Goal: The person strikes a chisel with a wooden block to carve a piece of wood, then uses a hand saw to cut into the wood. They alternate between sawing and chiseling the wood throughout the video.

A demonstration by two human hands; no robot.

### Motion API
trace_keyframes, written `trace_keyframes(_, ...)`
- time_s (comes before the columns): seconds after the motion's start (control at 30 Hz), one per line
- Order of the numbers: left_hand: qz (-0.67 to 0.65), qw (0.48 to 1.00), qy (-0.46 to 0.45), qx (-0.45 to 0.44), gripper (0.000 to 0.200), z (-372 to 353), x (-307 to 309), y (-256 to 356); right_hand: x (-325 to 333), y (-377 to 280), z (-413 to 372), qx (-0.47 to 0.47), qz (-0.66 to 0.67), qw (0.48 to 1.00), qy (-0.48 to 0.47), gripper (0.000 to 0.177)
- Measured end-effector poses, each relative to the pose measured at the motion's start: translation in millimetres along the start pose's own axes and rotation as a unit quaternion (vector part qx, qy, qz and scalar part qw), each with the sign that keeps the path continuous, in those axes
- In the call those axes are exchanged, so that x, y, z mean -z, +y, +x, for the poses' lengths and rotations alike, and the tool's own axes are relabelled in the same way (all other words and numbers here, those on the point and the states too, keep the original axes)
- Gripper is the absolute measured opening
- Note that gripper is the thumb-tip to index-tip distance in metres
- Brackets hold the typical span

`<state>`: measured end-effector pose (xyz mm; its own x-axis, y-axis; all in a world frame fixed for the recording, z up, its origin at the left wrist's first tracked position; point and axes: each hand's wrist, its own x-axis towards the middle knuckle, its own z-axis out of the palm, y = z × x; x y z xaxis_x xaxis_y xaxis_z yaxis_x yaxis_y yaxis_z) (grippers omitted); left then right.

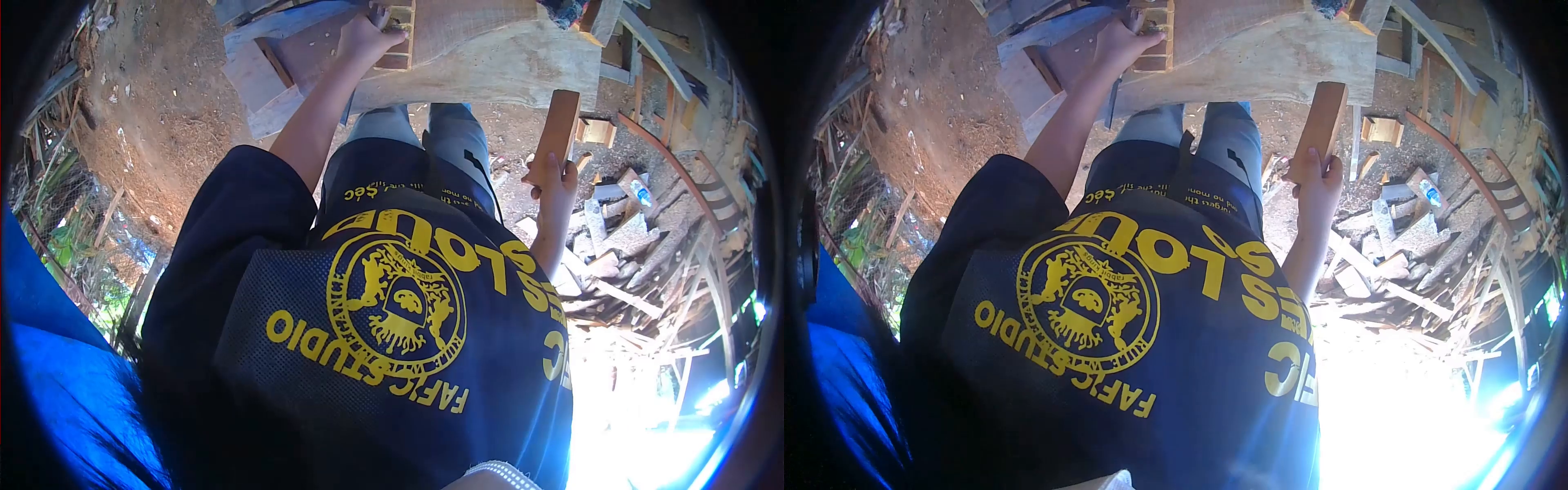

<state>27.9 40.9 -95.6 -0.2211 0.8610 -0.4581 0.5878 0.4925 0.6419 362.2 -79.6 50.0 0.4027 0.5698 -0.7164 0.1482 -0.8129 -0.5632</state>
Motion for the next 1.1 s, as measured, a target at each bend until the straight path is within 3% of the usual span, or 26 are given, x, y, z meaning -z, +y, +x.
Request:
trace_keyframes(0.07,0.078,0.997,0.001,-0.019,0.077,-0.4,-1.1,-3.8,-0.4,-1.0,1.0,0.006,0.005,1.000,0.002,0.031)
trace_keyframes(0.17,0.112,0.993,-0.031,0.032,0.077,2.9,-2.0,-3.1,-3.0,-4.0,-0.3,0.012,0.013,1.000,0.000,0.031)
trace_keyframes(0.27,0.094,0.995,0.005,-0.013,0.074,3.5,-5.6,-9.8,-5.0,-5.7,0.2,0.013,0.013,1.000,-0.006,0.031)
trace_keyframes(0.5,0.043,0.999,-0.002,0.007,0.063,-1.6,-6.4,-11.1,-9.9,-10.3,2.5,0.016,0.006,1.000,-0.015,0.028)
trace_keyframes(0.6,0.042,0.998,0.036,-0.018,0.064,-8.7,-12.5,-14.6,-13.1,-14.1,3.4,0.021,0.007,1.000,-0.019,0.027)
trace_keyframes(0.67,0.090,0.966,0.221,-0.104,0.055,-17.6,-16.7,-12.9,-14.8,-16.0,2.3,0.022,0.014,0.999,-0.022,0.026)
trace_keyframes(0.7,0.089,0.966,0.221,-0.105,0.055,-21.0,-19.8,-10.8,-15.0,-17.0,2.0,0.024,0.021,0.999,-0.024,0.026)
trace_keyframes(0.77,0.182,0.971,0.113,-0.105,0.041,-46.0,-8.9,28.2,-15.0,-15.9,2.8,0.023,0.025,0.999,-0.022,0.026)
trace_keyframes(0.83,0.108,0.971,-0.002,-0.215,0.038,-56.4,-23.8,46.0,-14.0,-13.0,3.7,0.021,0.024,0.999,-0.024,0.026)
trace_keyframes(0.93,0.099,0.905,-0.095,-0.403,0.028,-74.6,-50.7,94.5,-5.1,-8.7,10.6,0.017,0.008,0.999,-0.034,0.029)
trace_keyframes(1.1,0.147,0.862,-0.197,-0.444,0.030,-78.5,-101.0,145.9,17.3,-13.3,7.1,0.021,0.026,0.999,0.003,0.031)
